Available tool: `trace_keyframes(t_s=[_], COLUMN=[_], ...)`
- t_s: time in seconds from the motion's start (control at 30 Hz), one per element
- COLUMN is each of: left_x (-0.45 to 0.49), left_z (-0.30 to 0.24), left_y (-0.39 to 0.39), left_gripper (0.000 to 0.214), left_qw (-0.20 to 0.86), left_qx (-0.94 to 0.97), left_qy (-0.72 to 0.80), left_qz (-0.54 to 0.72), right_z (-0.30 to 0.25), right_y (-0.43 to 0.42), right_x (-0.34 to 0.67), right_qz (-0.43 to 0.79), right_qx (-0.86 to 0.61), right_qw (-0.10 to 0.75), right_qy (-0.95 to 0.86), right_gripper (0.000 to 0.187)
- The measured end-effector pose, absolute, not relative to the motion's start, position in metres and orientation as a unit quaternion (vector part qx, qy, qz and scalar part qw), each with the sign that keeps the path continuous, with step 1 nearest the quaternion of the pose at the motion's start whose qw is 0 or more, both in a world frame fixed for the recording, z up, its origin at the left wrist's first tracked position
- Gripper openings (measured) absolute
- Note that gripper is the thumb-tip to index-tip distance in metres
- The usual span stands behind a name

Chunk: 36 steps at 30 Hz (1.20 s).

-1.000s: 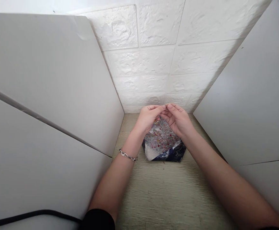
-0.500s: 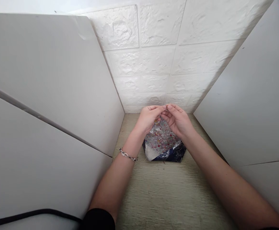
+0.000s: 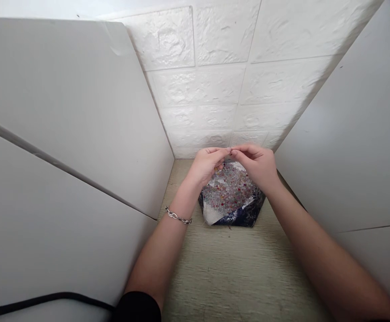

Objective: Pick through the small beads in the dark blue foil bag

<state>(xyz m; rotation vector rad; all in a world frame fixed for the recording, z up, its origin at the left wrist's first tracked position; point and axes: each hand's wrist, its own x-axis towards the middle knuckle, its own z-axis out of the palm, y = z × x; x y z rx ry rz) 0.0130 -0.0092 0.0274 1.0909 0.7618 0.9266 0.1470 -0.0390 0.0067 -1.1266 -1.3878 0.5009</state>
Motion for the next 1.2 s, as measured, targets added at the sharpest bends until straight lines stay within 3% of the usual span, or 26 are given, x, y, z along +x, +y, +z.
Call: trace_keyframes(t_s=[0.17,0.4,0.53,1.2], left_x=[0.012,0.012,0.012,0.014], left_z=[0.027,0.031,0.034,0.034], left_y=[-0.009,-0.012,-0.014,-0.016], left_gripper=[0.013,0.018,0.015,0.012], left_qw=[0.69,0.712,0.717,0.706], left_qx=[0.496,0.488,0.483,0.484], left_qy=[0.332,0.311,0.302,0.309], left_qz=[0.409,0.398,0.402,0.414], right_z=[0.014,0.006,0.003,-0.002], right_y=[-0.042,-0.037,-0.037,-0.036], right_x=[0.153,0.141,0.134,0.131], right_qz=[0.195,0.476,0.556,0.598], right_qx=[-0.498,-0.389,-0.344,-0.303], right_qw=[0.565,0.651,0.656,0.661], right_qy=[-0.628,-0.445,-0.378,-0.337], right_gripper=[0.01,0.017,0.02,0.018])
